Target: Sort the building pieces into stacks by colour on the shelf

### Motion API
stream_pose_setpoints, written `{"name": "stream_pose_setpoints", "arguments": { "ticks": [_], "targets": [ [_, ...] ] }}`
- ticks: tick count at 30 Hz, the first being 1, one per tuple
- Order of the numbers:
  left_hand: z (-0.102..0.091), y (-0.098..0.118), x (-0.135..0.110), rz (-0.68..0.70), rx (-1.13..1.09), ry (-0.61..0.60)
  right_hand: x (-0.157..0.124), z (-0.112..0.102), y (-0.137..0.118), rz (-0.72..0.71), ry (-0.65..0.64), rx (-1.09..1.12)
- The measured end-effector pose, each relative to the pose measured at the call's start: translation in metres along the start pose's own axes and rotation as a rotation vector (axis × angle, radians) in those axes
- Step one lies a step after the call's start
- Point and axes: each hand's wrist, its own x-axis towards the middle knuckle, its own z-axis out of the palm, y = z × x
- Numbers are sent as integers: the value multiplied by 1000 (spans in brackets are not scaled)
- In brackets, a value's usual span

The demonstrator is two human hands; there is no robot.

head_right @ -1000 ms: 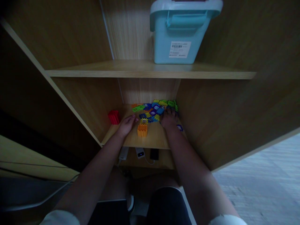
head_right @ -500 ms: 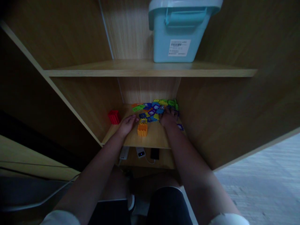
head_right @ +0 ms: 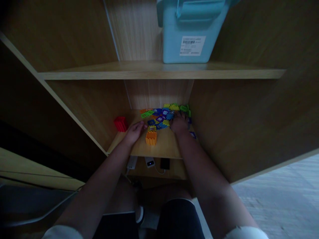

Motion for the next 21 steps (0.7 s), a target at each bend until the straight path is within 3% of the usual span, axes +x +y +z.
{"name": "stream_pose_setpoints", "arguments": {
  "ticks": [3,11,15,21],
  "targets": [
    [1,0,0,-6,-6,5,-1,-2,2,7,41,-16],
    [0,6,-2,-31,46,-8,3,7,7,41,-5,3],
    [-1,5,-2,-13,53,-10,4,4,8,-1,101,71],
    [0,6,-2,-17,37,0,2,-21,2,-107,259,255]
  ]
}}
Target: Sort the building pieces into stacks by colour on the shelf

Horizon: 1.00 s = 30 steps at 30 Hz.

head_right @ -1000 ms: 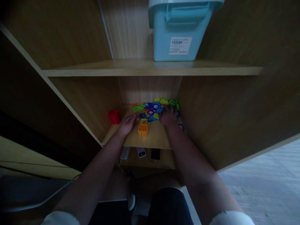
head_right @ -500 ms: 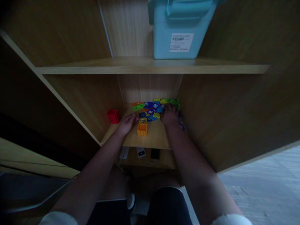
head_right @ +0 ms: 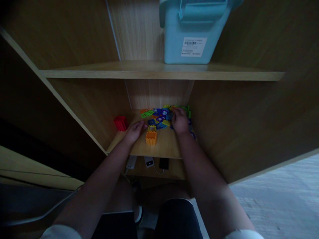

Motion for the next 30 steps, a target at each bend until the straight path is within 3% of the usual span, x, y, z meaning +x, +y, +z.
{"name": "stream_pose_setpoints", "arguments": {
  "ticks": [8,16,21,25,30],
  "targets": [
    [1,-6,4,-5,-56,23,-14,-12,-22,153,-26,267],
    [1,0,2,24,-115,-19,-37,-2,-32,61,-5,536],
    [-1,7,0,43,-131,-53,-45,6,-35,177,-63,765],
    [-1,8,-1,10,-111,-27,-46,11,-25,231,-86,735],
    [0,7,-2,19,-105,-21,-46,13,-22,151,-72,641]
  ]
}}
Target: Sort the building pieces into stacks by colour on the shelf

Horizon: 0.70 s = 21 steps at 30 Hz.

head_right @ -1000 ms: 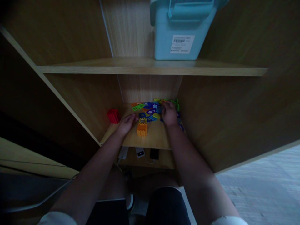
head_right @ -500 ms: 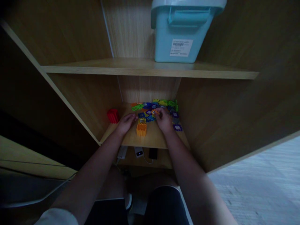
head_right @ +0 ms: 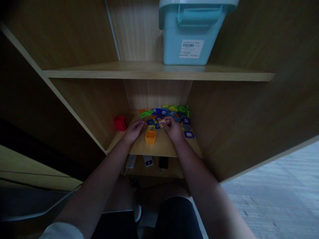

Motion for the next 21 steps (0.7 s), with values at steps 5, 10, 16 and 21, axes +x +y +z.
{"name": "stream_pose_setpoints", "arguments": {
  "ticks": [5,10,16,21],
  "targets": [
    [-1,-1,1,-3,42,13,-1,-1,-4,-14,-17,-41],
    [-1,-3,1,9,58,7,-2,2,-1,138,-38,99],
    [0,-7,2,-16,41,13,-2,10,1,207,-55,305],
    [0,-9,3,-5,29,12,0,10,9,185,-103,336]
  ]
}}
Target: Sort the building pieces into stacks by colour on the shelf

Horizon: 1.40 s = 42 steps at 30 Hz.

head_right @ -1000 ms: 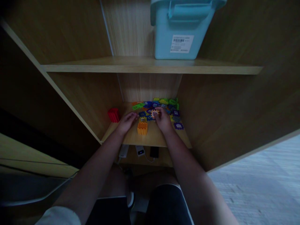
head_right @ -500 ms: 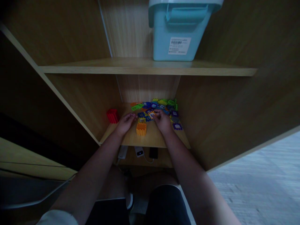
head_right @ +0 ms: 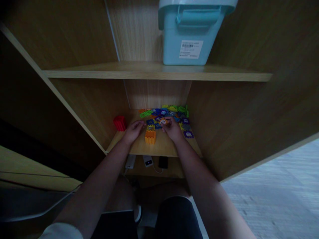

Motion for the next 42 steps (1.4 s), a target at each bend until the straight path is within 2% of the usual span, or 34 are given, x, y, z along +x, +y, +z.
{"name": "stream_pose_setpoints", "arguments": {
  "ticks": [5,15,23,30,42],
  "targets": [
    [0,-2,0,11,-4,1,0,0,1,-80,-30,-76],
    [0,8,-2,7,20,-32,-9,5,-23,-143,-50,-169],
    [1,5,0,61,-22,-39,-10,8,-24,-250,49,-26],
    [2,1,1,64,-29,-24,-9,7,-21,-238,14,-12],
    [8,1,3,95,-131,-114,-8,26,-20,-237,-140,170]
  ]
}}
